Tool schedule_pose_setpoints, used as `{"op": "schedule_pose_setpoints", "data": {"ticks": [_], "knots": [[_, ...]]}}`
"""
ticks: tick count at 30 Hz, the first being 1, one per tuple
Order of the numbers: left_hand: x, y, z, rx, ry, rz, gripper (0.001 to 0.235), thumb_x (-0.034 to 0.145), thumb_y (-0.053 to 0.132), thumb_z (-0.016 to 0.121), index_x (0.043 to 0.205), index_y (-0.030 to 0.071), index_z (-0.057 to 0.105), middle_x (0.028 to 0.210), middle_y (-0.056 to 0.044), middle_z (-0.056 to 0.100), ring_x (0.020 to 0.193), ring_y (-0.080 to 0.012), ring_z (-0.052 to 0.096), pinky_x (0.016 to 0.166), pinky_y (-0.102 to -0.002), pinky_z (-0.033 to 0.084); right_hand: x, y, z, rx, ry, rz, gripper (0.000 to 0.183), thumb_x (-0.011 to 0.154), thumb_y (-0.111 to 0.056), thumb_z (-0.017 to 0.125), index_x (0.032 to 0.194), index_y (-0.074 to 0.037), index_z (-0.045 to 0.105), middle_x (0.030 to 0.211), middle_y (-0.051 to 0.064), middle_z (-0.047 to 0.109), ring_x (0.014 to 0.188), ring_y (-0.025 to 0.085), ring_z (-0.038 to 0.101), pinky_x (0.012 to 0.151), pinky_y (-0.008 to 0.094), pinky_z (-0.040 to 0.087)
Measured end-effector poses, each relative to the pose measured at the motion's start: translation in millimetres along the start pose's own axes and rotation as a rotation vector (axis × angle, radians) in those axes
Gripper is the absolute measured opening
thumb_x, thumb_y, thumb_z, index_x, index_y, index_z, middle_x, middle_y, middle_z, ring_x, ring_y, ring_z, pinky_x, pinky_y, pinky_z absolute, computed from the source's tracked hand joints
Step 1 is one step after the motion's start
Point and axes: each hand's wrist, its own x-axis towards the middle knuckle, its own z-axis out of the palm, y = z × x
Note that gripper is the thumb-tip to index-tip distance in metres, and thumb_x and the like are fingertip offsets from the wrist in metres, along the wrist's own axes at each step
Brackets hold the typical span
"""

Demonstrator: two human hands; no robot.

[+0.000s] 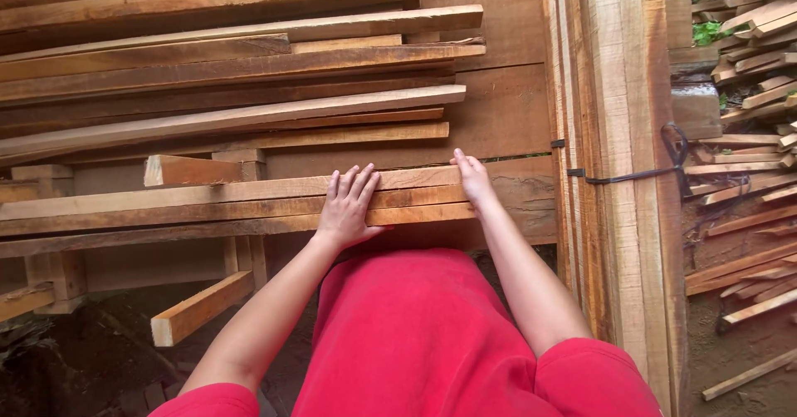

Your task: The person arranges several wooden planks on a wooden rack, aligning them carefully. They then use a black strap to tie the stack of planks together, securing them in place.

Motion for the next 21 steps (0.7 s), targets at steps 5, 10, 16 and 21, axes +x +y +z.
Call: {"op": "schedule_pose_setpoints", "data": {"ticks": [5, 10, 16, 21], "knots": [[-2, 8, -10, 0.038, -0.031, -0.004, 0.127, 0.057, 0.071, 0.082, 0.161, 0.018, 0.033, 0.168, -0.004, 0.029, 0.153, -0.0307, 0.025, 0.127, -0.057, 0.012, 8, 14, -2, -0.196, 0.068, 0.065, 0.046, 0.094, -0.069, 0.065, 0.107, -0.027, 0.078, 0.108, 0.000, 0.077, 0.114, 0.022, 0.067, 0.096, 0.035, 0.050], [0, 1, -5, 0.039, -0.049, -0.012, 0.127, 0.057, 0.074, 0.080, 0.161, 0.018, 0.032, 0.168, -0.003, 0.028, 0.154, -0.0302, 0.025, 0.127, -0.056, 0.012, -17, -14, -9, 0.134, -0.086, 0.044, 0.056, 0.101, -0.059, 0.059, 0.129, -0.012, 0.069, 0.146, 0.015, 0.058, 0.146, 0.034, 0.041, 0.122, 0.047, 0.029], [1, -4, -3, 0.042, -0.013, 0.024, 0.126, 0.056, 0.072, 0.081, 0.160, 0.018, 0.033, 0.166, -0.001, 0.032, 0.150, -0.0281, 0.029, 0.126, -0.056, 0.015, -12, -1, 4, 0.051, 0.043, 0.001, 0.049, 0.099, -0.050, 0.067, 0.129, -0.011, 0.068, 0.127, 0.017, 0.066, 0.129, 0.031, 0.054, 0.111, 0.044, 0.039], [2, -3, -9, 0.019, 0.017, 0.050, 0.126, 0.054, 0.069, 0.083, 0.159, 0.018, 0.036, 0.165, -0.001, 0.035, 0.149, -0.0275, 0.031, 0.125, -0.055, 0.015, -21, -13, 4, -0.221, 0.197, 0.069, 0.042, 0.091, -0.061, 0.072, 0.116, -0.028, 0.074, 0.111, 0.010, 0.076, 0.118, 0.029, 0.066, 0.099, 0.041, 0.051]]}}
